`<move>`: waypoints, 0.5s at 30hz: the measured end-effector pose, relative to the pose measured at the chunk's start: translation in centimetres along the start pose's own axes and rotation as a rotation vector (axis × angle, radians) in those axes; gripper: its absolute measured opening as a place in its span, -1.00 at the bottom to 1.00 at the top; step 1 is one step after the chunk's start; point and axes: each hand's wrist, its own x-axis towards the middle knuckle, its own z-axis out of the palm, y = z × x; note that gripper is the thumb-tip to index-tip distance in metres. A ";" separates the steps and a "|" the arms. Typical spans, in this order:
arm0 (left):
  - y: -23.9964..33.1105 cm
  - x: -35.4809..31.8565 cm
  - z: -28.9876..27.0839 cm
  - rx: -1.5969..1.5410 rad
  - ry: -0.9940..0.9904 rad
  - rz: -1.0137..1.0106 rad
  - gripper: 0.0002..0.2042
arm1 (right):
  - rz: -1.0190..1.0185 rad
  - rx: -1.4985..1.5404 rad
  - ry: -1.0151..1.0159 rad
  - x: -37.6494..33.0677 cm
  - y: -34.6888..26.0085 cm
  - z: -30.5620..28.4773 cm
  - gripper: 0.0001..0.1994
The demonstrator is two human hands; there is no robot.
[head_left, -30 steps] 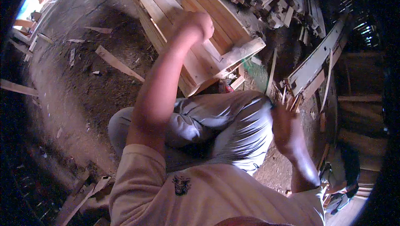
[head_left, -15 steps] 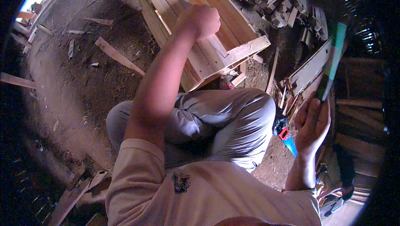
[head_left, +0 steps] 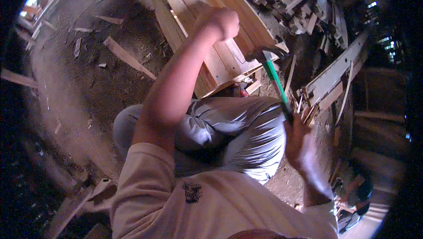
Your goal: The person is assembling a small wooden frame by hand. They place nails into pre-drilled holes and hammer them in using a hammer. The person adjusts the frame and continues nailing the joints together.
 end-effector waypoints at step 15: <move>-1.5 -0.8 0.8 0.081 0.128 0.195 -0.75 | 0.124 1.058 0.600 -0.2 -1.1 -0.6 -0.80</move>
